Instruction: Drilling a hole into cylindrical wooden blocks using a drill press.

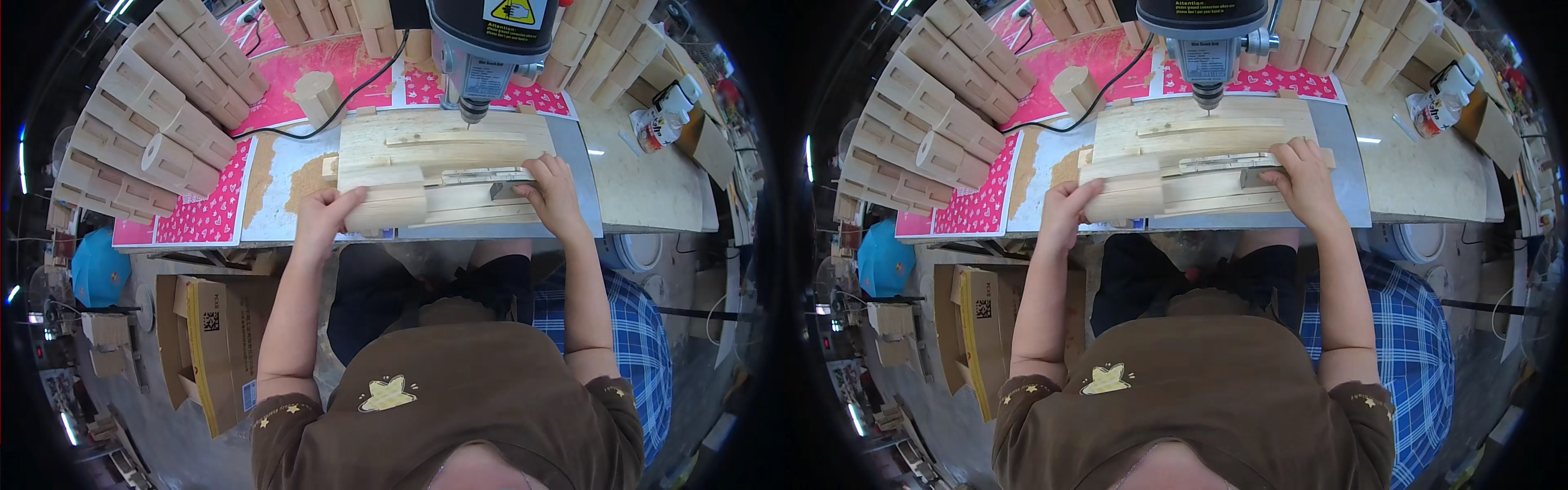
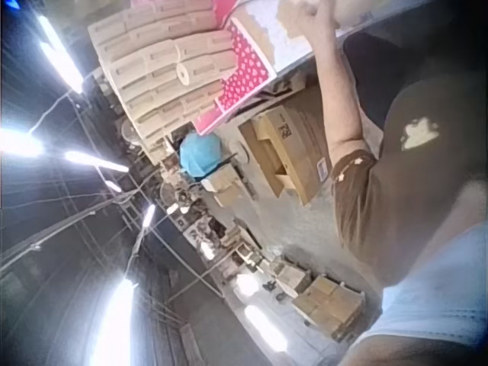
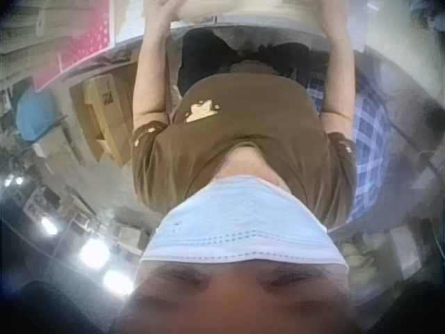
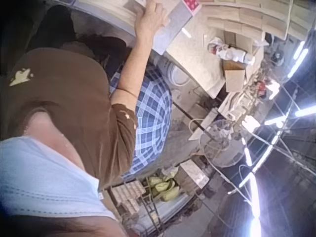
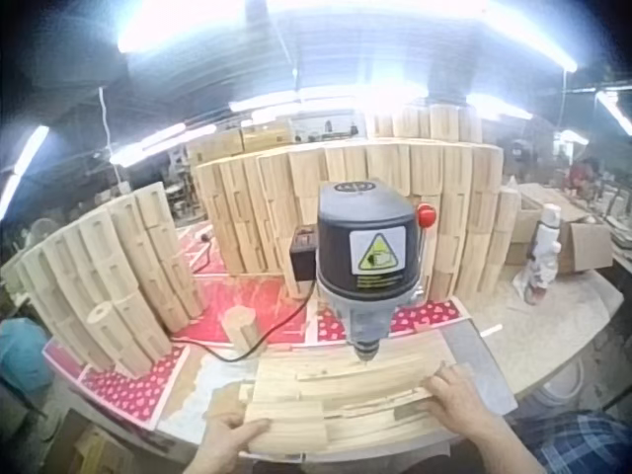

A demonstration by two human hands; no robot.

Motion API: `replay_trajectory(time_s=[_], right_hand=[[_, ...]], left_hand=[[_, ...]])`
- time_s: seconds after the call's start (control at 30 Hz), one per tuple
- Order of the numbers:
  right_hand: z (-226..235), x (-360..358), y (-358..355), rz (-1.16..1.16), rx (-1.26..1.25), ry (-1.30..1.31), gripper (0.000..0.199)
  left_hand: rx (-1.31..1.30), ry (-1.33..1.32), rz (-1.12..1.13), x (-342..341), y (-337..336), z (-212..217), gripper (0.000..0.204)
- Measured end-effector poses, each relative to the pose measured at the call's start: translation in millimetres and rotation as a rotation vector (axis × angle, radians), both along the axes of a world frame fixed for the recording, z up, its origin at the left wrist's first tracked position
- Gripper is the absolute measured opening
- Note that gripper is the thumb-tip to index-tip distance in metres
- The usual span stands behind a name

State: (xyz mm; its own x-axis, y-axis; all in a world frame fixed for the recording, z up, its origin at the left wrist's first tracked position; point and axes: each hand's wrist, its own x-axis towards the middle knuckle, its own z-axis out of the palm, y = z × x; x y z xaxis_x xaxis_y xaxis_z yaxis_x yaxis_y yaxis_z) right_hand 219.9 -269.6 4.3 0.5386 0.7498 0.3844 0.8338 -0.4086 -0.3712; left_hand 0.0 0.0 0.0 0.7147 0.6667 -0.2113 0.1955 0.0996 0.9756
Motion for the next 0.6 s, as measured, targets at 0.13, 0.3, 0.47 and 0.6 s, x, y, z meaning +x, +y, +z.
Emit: replay_trajectory(time_s=[0.13, 0.3, 0.47, 0.6], right_hand=[[2, -8, -1, 0.021, 0.015, -0.027, 0.029], [1, -8, -3, 0.0, 0.015, -0.042, 0.029], [1, -11, -9, 0.023, 0.02, 0.011, 0.028], [5, -16, -10, 0.024, 0.007, -0.007, 0.027]], left_hand=[[-0.067, 0.099, -0.043, 14, -11, -4, 0.038], [-0.156, 0.029, -0.078, 28, -4, -22, 0.04], [-0.163, 0.128, -0.126, 26, -1, -7, 0.042], [-0.135, 0.142, -0.144, 21, -10, 1, 0.042]])
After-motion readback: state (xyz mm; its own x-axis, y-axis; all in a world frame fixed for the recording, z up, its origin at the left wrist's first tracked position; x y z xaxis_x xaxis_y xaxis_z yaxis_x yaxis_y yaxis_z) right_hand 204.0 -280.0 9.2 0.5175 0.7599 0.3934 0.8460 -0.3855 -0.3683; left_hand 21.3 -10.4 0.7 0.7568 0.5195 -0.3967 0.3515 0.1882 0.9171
